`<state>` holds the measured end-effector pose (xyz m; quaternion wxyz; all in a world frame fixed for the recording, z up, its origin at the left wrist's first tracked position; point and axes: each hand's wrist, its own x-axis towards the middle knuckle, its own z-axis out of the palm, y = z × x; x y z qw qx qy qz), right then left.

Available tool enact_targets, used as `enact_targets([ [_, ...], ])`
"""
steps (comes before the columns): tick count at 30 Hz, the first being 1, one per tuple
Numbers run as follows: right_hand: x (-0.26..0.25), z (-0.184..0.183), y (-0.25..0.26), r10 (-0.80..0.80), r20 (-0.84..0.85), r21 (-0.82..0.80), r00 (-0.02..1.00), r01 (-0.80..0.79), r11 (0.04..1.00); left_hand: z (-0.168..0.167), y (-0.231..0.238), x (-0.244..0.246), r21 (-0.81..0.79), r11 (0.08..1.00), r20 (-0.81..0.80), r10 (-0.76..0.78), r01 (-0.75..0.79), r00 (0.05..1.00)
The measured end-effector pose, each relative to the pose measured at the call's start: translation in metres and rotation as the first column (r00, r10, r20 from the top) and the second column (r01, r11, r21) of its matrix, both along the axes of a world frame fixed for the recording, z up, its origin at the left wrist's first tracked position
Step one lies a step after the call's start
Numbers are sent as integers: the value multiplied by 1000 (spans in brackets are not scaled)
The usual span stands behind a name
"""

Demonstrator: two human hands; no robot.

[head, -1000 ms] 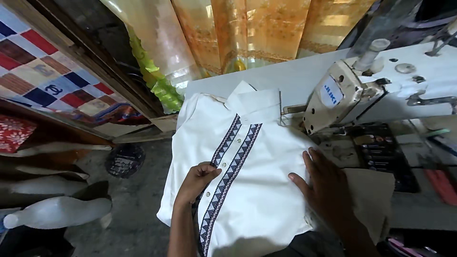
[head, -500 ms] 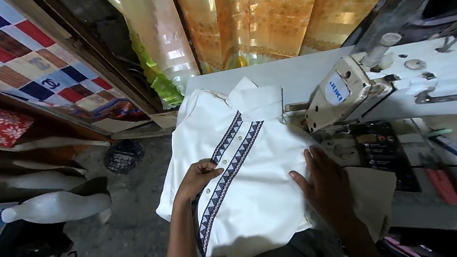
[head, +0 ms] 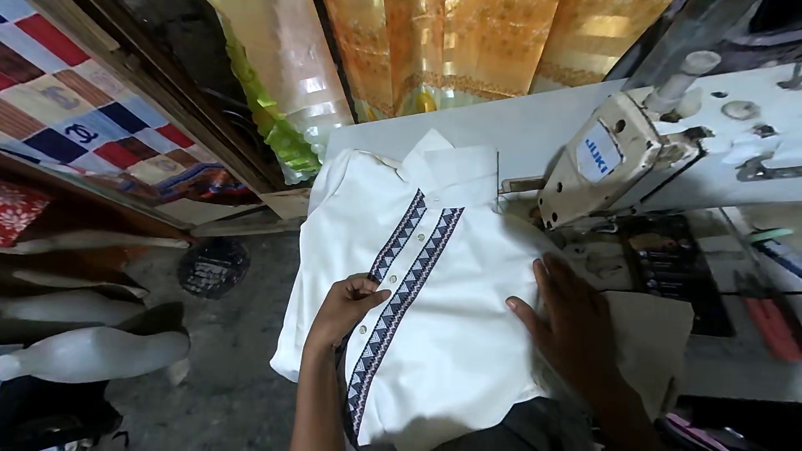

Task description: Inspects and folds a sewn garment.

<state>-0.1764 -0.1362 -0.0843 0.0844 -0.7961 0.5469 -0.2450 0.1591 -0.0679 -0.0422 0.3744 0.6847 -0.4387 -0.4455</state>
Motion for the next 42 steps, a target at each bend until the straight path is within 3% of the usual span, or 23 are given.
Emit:
enact_targets([
  [42,1,-2,-2,0,-15,-2,1000,0,1000,0,0,0,15,1000,-29,9,-9,1000],
])
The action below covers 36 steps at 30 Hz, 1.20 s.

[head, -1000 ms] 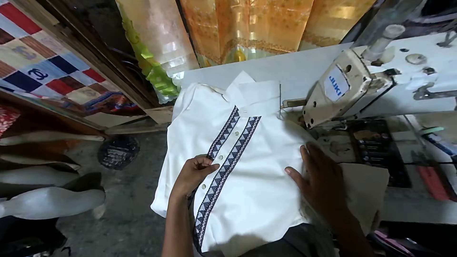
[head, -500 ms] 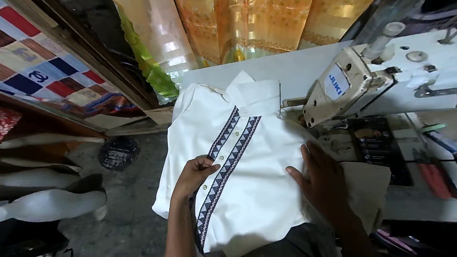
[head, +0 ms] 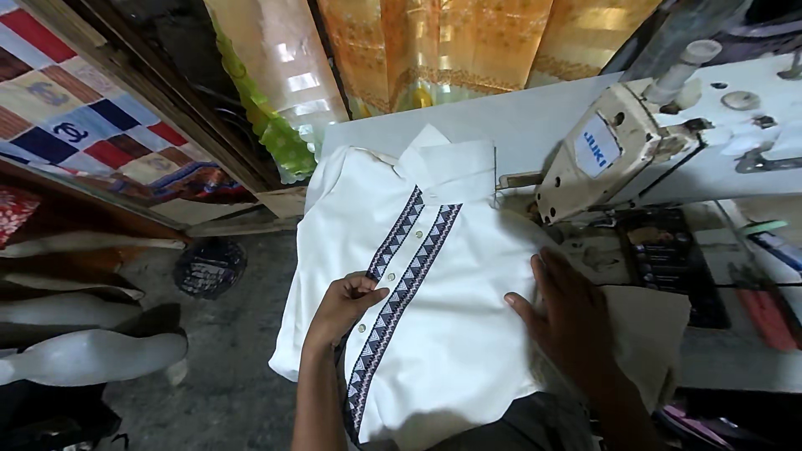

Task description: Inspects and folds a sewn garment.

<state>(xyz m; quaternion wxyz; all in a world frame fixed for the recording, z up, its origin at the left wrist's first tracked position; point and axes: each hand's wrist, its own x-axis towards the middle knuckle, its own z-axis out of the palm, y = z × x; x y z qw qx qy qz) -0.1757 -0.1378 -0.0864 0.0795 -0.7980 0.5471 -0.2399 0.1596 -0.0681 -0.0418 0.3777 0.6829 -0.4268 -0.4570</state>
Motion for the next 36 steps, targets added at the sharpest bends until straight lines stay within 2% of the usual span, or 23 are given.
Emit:
enact_targets([
  [3,0,0,0,2,2,3,1000,-2,1000,0,0,-1,-14,1000,6,16,-16,1000],
  [5,-1,0,0,0,-2,2,1000,0,1000,-3,1,-7,-107,991,59,83,-76,995],
  [7,-1,0,-1,0,-2,6,1000,0,1000,-5,1,-19,-257,956,215,198,-140,956],
  [10,-1,0,0,-2,-5,12,1000,2,1000,-5,1,-37,-387,917,463,282,-95,840],
  [15,-1,1,-1,5,-4,23,1000,-5,1000,-4,-11,-71,-243,970,604,126,31,787],
  [21,-2,1,-1,10,10,21,1000,-11,1000,-14,-17,-89,-276,951,756,127,137,643],
  [28,-2,3,-1,14,4,20,1000,-14,1000,-20,-23,-96,-296,945,799,167,137,577],
  [30,-2,4,-1,13,6,19,1000,-13,1000,-21,-24,-96,-292,945,787,148,150,599],
  [31,-2,5,-1,14,6,19,1000,-14,1000,-21,-24,-94,-288,946,752,128,147,646],
  [34,-2,4,-1,15,6,16,1000,-15,1000,-13,-19,-83,-331,940,511,106,81,853],
  [36,-2,3,-1,19,12,2,1000,-19,1000,-7,-11,-71,-428,904,382,186,-5,905],
])
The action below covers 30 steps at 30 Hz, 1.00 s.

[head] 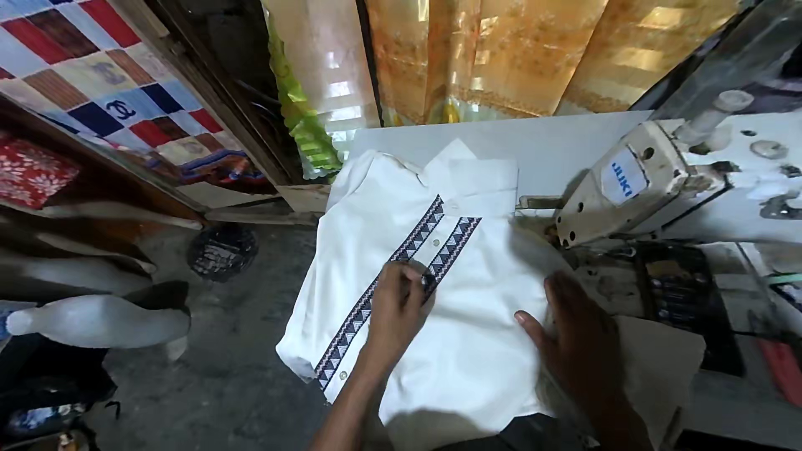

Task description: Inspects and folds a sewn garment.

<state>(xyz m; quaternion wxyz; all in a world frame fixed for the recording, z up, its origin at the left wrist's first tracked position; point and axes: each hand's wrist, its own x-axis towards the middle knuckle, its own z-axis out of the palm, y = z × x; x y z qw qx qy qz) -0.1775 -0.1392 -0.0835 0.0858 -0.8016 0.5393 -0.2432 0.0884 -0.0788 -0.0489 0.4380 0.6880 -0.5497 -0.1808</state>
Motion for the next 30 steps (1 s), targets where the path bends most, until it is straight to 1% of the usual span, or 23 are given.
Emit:
enact_targets([
  [2,0,-1,0,0,-1,-6,1000,0,1000,2,9,16,-103,990,-24,90,-92,996],
  [4,0,-1,1,0,3,-3,1000,0,1000,2,21,36,-146,965,-61,211,-218,975],
  [6,0,-2,2,1,8,-10,1000,-1,1000,2,36,55,-182,920,-124,329,-347,936],
  [9,-1,-3,3,-3,15,-28,1000,3,1000,0,57,83,-262,813,-220,475,-520,852],
  [12,0,-2,4,-3,12,-34,1000,3,999,3,72,102,-360,675,-321,558,-644,765],
  [14,0,-1,5,-6,3,-29,1000,6,1000,9,77,107,-343,614,-347,620,-710,704],
  [15,-1,-1,4,-6,3,-27,1000,6,1000,10,79,108,-327,604,-336,645,-727,687],
  [18,-2,0,4,-8,6,-13,1000,8,1000,17,83,103,-229,687,-272,636,-690,723],
  [20,-1,1,4,-3,-2,-1,1000,3,1000,17,79,94,-244,719,-250,602,-651,758],
  [21,-1,1,3,-1,-7,-5,1000,1,1000,15,77,89,-271,749,-229,559,-604,796],
  [23,-2,1,3,-3,0,-13,1000,3,1000,10,71,73,-281,847,-172,419,-452,892],
  [24,-3,2,3,-2,30,-5,1000,3,1000,10,68,61,-251,900,-122,336,-356,934],
  [26,-8,5,3,4,172,36,985,-11,999,10,60,38,-134,982,10,137,-135,990],
  [28,-17,15,5,-21,334,130,942,-24,991,4,50,21,10,999,142,-31,30,989],
  [30,-25,27,9,-56,383,150,922,-3,989,-8,42,13,110,989,237,-123,99,964],
])
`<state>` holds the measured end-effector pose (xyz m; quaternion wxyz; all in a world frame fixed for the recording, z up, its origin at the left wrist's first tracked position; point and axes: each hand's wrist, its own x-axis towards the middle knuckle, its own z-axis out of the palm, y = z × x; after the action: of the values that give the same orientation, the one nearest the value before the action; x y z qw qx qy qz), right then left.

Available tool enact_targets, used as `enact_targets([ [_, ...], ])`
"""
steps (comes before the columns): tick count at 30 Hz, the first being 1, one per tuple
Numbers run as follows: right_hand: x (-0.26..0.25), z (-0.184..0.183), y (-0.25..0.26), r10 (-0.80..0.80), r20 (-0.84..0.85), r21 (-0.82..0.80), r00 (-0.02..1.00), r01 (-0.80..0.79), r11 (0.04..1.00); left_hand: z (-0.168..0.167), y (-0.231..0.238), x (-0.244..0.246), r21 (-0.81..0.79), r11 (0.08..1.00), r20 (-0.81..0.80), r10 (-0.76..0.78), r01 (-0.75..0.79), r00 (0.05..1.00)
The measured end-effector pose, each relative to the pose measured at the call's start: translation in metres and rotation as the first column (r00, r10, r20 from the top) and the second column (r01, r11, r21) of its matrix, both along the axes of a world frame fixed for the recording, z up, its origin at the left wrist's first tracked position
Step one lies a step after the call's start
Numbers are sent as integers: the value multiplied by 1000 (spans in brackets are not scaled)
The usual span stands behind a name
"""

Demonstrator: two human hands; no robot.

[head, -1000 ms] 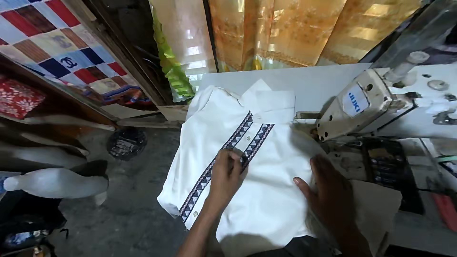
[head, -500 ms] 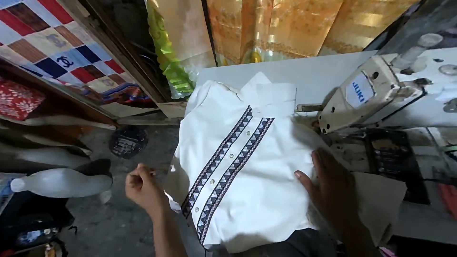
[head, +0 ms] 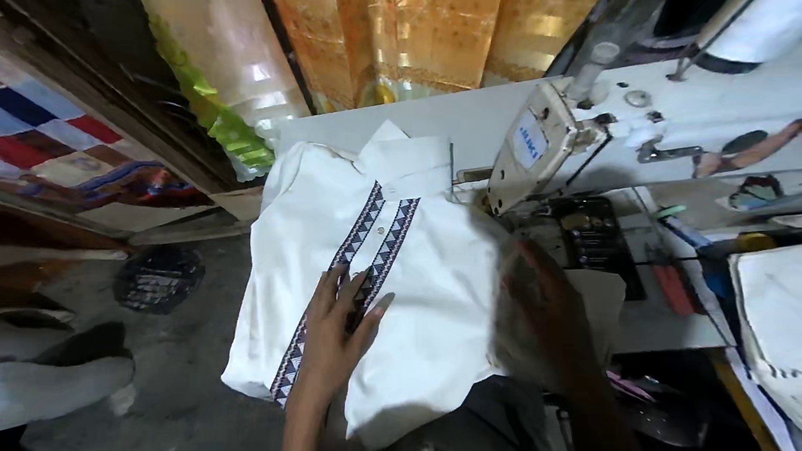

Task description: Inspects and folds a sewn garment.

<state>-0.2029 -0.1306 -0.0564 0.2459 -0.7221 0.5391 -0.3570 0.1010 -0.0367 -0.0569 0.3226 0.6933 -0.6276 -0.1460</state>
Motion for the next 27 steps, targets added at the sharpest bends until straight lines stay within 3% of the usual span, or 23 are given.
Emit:
enact_targets([
  [3,-6,11,7,-9,-72,-58,997,5,998,-14,-10,-3,37,999,141,-7,1,990],
  [7,-10,-6,17,63,-274,-129,960,-102,986,-12,-13,-5,142,989,253,-4,-33,968],
  [15,-11,-18,30,-30,-375,-110,927,-12,994,-3,-15,-8,245,969,256,-29,-36,966],
  [17,-9,-15,31,-37,-385,-106,922,-4,994,4,-16,-8,272,962,234,-25,-41,972],
  [22,13,-3,27,-50,-282,-212,958,-12,977,29,-50,11,141,990,44,10,-16,999],
  [27,60,1,12,159,-225,-264,961,-218,940,47,-106,18,220,974,-161,-16,51,987],
])
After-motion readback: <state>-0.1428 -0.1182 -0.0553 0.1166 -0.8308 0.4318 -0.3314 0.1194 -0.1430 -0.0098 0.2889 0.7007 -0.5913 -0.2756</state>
